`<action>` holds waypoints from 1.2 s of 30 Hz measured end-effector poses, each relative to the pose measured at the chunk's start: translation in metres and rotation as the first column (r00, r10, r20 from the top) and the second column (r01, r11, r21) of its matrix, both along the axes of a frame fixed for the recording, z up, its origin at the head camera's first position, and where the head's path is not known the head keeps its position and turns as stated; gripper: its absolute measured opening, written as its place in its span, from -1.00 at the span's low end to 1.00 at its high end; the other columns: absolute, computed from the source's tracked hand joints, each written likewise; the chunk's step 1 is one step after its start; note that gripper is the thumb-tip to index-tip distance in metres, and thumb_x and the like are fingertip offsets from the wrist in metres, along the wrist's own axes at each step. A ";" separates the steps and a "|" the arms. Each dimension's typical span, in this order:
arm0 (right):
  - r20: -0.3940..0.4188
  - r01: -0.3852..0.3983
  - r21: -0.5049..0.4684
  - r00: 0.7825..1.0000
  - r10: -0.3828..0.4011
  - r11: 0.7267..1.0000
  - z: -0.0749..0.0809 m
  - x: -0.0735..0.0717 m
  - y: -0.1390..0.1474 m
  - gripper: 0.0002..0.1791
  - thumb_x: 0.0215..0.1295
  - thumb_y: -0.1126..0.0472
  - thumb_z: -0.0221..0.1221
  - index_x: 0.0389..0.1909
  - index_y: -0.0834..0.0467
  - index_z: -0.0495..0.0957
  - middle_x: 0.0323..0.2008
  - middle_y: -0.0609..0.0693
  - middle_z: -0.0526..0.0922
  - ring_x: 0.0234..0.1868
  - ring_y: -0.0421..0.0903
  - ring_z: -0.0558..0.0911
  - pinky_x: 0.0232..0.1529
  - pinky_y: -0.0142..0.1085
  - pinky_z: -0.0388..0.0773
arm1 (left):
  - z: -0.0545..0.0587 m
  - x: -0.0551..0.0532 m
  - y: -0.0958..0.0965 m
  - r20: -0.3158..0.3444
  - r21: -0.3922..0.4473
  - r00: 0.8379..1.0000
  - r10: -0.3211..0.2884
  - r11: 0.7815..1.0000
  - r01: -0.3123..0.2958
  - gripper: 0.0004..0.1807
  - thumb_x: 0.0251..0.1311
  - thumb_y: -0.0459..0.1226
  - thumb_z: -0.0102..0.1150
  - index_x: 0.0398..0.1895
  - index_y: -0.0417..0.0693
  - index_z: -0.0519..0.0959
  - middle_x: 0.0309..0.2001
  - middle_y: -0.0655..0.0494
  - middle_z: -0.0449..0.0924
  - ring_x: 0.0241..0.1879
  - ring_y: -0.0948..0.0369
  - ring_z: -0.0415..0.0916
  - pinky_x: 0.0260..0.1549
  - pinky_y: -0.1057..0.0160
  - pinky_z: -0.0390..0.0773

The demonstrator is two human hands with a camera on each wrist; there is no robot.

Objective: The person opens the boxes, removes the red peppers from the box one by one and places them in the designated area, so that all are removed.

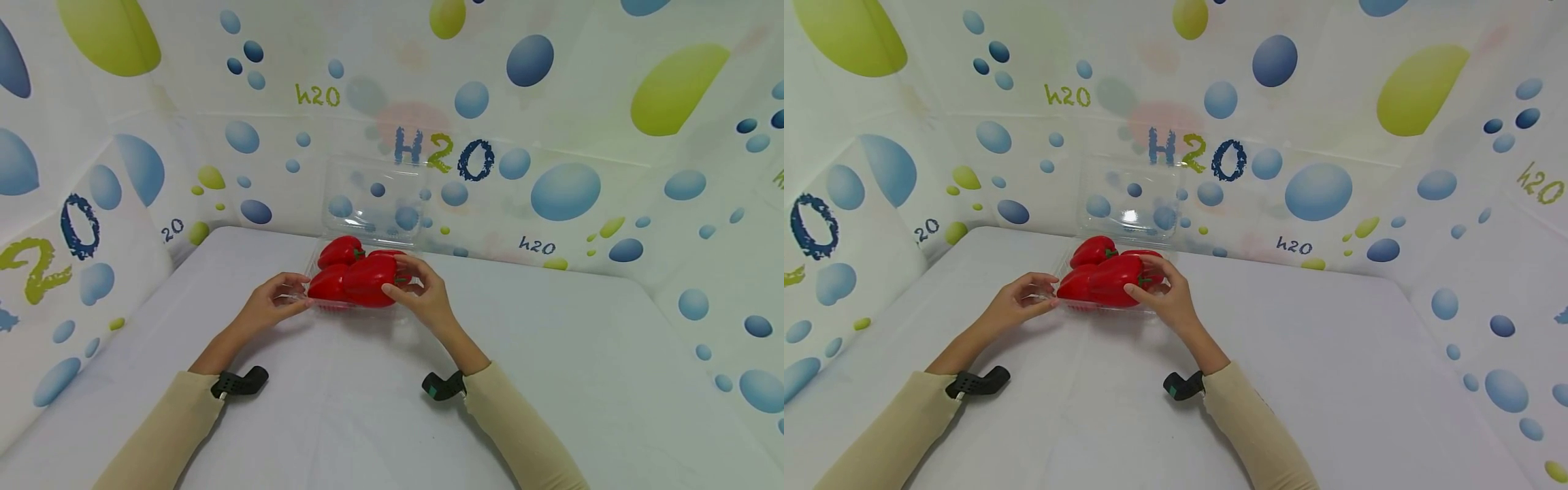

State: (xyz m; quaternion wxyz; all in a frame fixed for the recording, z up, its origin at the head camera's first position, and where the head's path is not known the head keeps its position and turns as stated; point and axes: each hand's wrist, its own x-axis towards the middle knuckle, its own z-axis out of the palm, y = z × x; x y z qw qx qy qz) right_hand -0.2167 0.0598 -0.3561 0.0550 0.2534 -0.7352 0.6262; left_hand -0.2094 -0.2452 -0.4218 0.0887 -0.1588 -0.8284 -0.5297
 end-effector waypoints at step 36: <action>-0.117 -0.130 -0.036 0.985 0.125 0.991 -0.007 0.009 -0.010 -0.40 0.11 0.54 0.25 0.21 0.46 0.34 0.13 0.38 0.46 0.05 0.30 0.53 0.03 0.21 0.52 | -0.005 -0.001 -0.001 -0.052 0.015 0.999 0.002 1.000 -0.001 -0.53 0.15 -0.32 0.35 0.12 -0.23 0.47 -0.10 -0.06 0.54 -0.16 0.38 0.53 -0.18 0.52 0.56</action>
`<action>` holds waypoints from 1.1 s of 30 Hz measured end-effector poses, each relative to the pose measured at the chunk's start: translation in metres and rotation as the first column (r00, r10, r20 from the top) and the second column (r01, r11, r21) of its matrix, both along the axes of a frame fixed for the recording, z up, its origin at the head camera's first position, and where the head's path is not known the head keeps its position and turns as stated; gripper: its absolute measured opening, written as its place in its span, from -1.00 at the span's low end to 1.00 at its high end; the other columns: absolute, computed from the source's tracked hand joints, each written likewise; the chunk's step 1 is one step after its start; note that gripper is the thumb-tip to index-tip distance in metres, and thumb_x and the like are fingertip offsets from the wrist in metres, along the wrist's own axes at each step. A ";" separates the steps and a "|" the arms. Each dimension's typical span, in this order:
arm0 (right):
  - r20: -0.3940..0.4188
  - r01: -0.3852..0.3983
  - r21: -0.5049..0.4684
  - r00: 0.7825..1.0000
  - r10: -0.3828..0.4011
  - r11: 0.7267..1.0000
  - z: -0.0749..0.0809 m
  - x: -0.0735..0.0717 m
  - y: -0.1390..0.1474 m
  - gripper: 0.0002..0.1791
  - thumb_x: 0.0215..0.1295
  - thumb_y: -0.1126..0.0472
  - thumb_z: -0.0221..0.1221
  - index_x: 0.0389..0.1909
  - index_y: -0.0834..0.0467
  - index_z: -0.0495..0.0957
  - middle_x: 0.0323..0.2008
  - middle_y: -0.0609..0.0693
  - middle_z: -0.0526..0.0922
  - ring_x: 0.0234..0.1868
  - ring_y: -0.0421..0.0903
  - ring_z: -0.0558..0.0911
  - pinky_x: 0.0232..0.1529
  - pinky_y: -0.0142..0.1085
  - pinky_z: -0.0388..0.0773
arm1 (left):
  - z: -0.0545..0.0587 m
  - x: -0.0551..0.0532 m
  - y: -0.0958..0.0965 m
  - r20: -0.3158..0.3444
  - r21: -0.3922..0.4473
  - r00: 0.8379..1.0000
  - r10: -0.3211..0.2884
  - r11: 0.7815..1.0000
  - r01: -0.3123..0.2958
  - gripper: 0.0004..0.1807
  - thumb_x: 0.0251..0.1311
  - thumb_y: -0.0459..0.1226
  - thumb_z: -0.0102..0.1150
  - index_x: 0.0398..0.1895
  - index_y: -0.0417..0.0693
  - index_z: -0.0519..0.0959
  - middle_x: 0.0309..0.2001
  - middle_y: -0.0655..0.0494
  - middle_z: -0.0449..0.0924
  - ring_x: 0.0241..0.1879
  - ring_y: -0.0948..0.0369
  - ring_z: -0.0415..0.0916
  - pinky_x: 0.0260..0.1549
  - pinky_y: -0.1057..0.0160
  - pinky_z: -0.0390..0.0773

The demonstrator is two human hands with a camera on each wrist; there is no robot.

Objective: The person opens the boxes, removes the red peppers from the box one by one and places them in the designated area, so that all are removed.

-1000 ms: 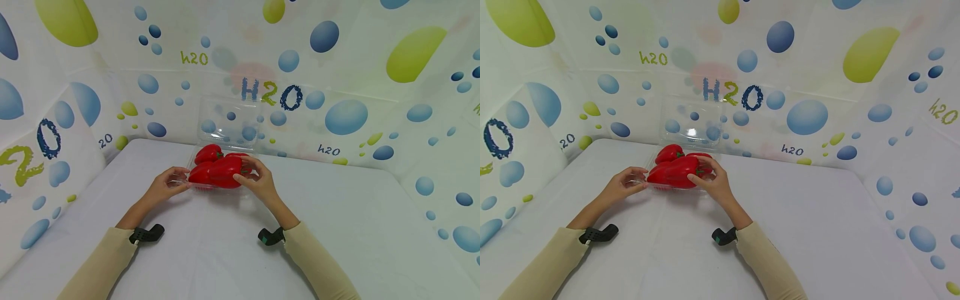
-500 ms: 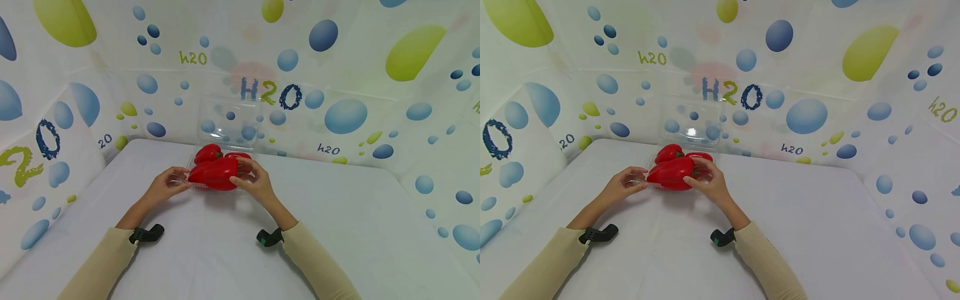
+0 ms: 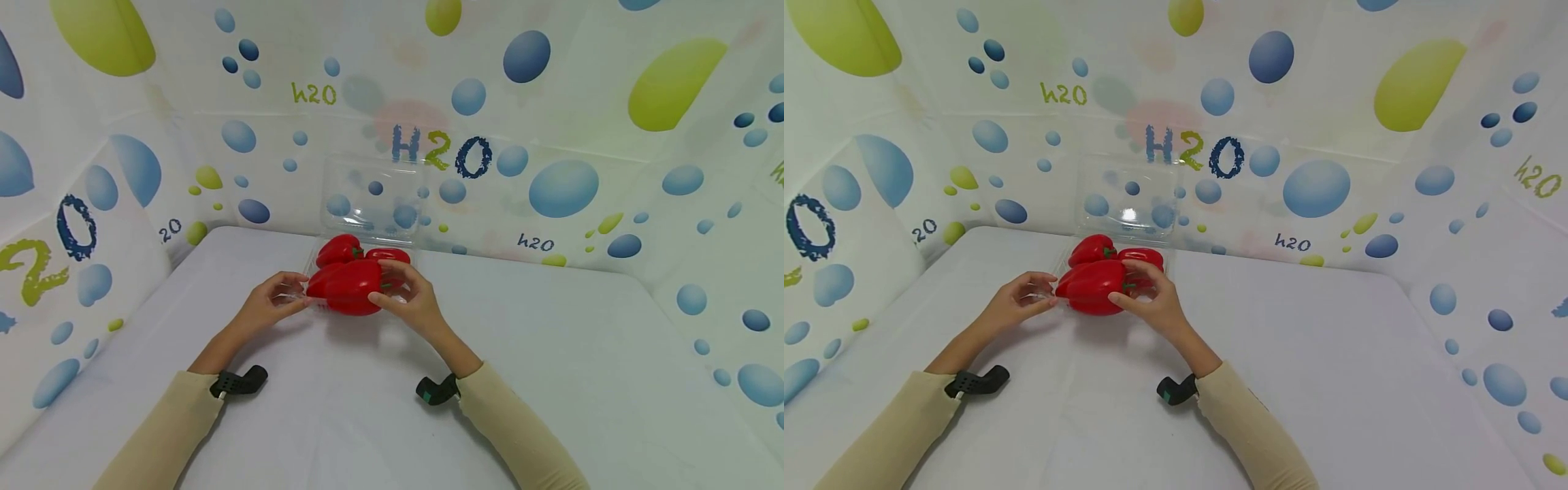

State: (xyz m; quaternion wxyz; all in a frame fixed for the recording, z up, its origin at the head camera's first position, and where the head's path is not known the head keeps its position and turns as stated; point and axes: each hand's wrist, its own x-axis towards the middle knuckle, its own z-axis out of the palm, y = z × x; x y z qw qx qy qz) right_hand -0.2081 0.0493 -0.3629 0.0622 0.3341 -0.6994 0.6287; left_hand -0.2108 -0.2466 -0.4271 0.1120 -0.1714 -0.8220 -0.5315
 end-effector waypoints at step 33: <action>-0.032 -0.112 0.022 0.993 0.112 0.993 -0.033 -0.013 -0.010 -0.34 0.07 0.30 0.39 0.23 0.26 0.40 0.13 0.18 0.52 0.06 0.04 0.56 -0.08 -0.04 0.64 | 0.004 0.000 0.000 0.065 -0.016 0.998 -0.018 1.000 0.019 -0.50 0.20 -0.37 0.29 0.20 -0.24 0.42 0.01 -0.22 0.52 -0.07 0.20 0.51 -0.12 0.49 0.54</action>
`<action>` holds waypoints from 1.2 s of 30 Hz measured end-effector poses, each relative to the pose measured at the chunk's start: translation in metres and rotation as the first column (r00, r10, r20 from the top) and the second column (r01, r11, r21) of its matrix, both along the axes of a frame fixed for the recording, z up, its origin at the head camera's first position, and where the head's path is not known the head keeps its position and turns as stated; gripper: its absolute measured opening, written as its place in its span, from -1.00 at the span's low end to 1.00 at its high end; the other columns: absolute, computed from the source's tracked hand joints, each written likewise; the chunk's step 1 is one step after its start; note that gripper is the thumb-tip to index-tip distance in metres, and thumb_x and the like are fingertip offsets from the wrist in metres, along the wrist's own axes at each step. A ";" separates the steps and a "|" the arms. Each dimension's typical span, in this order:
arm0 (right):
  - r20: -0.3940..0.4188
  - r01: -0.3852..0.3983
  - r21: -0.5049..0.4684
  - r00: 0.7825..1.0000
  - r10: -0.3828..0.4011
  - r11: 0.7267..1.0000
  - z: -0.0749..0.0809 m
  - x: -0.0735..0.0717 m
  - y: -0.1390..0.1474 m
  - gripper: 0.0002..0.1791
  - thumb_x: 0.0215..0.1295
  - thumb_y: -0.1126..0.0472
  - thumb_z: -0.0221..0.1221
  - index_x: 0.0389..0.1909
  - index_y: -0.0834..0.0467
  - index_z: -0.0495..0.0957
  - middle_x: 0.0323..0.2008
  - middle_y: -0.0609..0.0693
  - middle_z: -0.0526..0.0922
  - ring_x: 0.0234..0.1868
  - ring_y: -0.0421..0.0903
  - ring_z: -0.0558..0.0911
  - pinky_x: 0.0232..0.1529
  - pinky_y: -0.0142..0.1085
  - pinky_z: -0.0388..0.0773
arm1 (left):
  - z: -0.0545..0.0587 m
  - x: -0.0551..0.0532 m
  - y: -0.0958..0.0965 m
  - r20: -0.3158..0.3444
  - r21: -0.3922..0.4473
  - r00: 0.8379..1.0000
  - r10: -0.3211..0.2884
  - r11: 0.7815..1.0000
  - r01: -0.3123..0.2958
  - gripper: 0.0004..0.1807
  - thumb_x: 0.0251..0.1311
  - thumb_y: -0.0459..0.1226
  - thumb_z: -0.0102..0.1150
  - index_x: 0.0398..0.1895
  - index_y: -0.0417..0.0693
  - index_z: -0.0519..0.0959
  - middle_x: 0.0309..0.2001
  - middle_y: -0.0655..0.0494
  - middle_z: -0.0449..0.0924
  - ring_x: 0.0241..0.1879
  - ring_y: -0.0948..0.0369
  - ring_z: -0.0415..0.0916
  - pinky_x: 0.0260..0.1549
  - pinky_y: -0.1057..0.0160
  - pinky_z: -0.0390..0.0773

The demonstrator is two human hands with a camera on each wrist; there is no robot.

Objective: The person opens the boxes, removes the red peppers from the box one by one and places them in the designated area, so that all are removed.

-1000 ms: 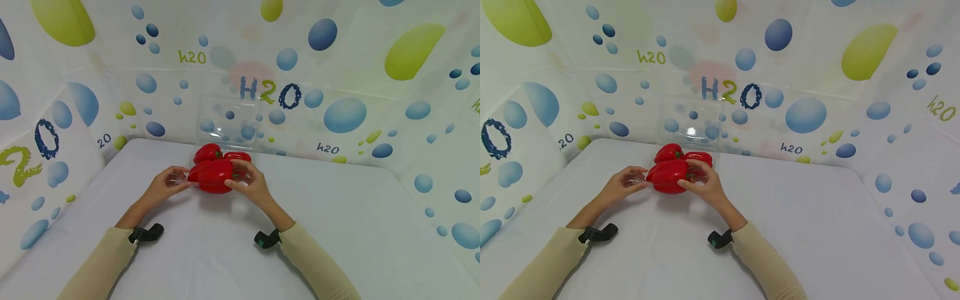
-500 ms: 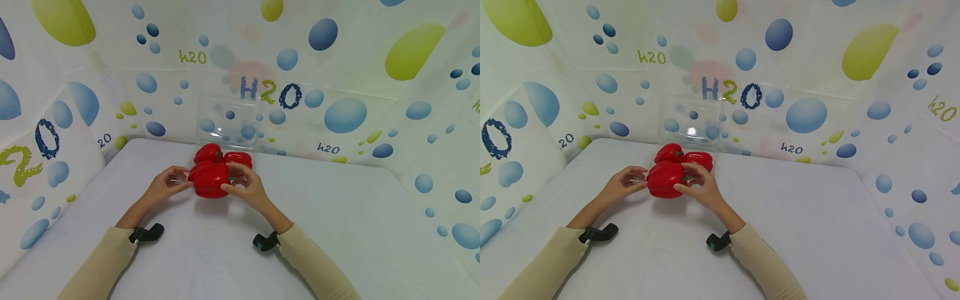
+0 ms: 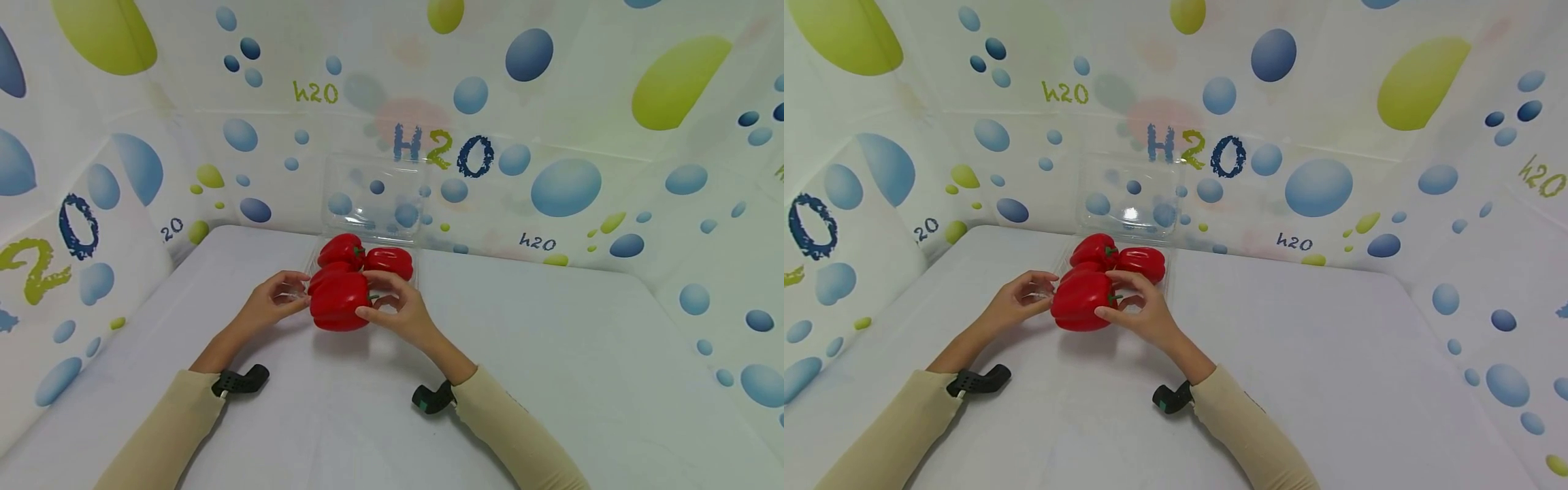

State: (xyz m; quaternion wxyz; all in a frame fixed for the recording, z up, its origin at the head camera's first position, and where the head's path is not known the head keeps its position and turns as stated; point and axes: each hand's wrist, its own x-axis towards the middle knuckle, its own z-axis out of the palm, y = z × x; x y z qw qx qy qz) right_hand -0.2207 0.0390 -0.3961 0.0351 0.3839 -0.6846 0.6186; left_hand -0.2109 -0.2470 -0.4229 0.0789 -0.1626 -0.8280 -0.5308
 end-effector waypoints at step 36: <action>-0.032 -0.111 0.054 0.993 0.113 0.992 -0.006 0.012 -0.011 -0.35 0.11 0.27 0.38 0.23 0.27 0.38 0.18 0.19 0.47 0.09 0.06 0.53 -0.07 0.11 0.61 | 0.001 0.001 0.001 -0.005 -0.018 1.000 0.024 1.000 -0.024 -0.49 0.19 -0.37 0.29 0.21 -0.26 0.40 0.05 -0.24 0.52 0.00 -0.10 0.54 -0.09 0.43 0.56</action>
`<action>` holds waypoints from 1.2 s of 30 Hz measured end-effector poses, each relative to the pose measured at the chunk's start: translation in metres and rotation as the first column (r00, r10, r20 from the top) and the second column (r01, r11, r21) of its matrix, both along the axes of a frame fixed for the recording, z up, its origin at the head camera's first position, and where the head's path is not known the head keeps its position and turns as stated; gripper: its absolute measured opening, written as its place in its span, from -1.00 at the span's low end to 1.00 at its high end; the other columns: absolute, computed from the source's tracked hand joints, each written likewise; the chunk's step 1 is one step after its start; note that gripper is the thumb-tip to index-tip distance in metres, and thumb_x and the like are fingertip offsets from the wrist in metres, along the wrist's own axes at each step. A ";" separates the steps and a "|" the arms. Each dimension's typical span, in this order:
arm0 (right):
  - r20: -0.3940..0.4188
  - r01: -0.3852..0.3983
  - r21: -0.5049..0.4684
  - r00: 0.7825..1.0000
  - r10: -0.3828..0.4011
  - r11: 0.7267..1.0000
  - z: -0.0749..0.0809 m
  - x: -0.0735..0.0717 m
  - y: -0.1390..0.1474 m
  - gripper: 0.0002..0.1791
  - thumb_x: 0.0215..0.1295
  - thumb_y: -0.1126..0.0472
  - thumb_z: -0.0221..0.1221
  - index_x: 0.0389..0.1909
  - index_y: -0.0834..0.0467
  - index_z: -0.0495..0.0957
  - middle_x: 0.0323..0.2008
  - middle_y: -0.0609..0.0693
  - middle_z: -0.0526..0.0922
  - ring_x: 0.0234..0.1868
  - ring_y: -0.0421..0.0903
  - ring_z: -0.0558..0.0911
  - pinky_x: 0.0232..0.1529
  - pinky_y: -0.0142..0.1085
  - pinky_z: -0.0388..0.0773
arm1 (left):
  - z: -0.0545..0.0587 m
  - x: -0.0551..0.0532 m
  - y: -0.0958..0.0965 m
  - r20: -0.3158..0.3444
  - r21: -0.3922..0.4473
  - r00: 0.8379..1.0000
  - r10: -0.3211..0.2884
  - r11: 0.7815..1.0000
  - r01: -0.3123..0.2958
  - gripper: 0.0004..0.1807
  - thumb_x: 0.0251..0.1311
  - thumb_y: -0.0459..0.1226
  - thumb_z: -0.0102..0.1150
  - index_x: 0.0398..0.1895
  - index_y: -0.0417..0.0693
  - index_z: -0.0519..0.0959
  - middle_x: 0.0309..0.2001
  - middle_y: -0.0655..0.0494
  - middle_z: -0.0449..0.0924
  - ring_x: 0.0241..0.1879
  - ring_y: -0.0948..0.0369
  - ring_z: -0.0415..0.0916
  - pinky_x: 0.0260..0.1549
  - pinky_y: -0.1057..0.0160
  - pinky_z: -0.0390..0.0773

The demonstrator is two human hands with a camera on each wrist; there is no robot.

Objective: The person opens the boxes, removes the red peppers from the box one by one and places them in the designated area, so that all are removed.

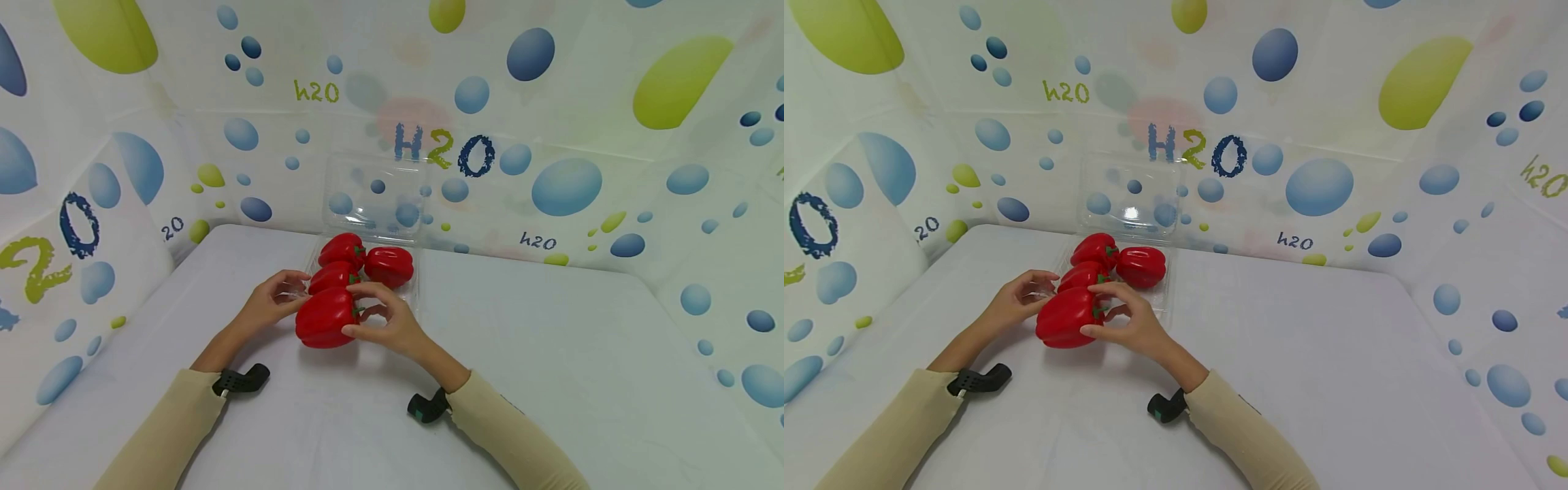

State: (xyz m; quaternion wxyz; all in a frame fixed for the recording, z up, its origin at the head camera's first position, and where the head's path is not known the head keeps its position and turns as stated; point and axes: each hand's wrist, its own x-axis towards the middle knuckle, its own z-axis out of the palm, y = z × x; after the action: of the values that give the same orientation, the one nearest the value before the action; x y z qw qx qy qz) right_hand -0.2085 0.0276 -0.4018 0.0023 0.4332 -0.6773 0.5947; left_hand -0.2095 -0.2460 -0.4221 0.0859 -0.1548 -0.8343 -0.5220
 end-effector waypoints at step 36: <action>-0.007 -0.107 0.096 0.994 0.108 0.990 -0.009 0.007 -0.006 -0.36 0.12 0.36 0.36 0.23 0.26 0.37 0.20 0.19 0.45 0.18 -0.02 0.46 -0.01 -0.06 0.62 | -0.004 -0.002 -0.003 -0.032 -0.055 0.999 -0.003 0.999 0.002 -0.45 0.18 -0.37 0.31 0.24 -0.23 0.39 0.03 -0.21 0.54 -0.04 0.06 0.55 -0.11 0.38 0.60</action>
State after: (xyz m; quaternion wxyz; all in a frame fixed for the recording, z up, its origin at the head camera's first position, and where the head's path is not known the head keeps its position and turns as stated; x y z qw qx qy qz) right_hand -0.2016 0.0212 -0.4104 -0.0461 0.4723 -0.6805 0.5583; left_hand -0.2117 -0.2485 -0.4265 0.0944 -0.1664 -0.8466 -0.4966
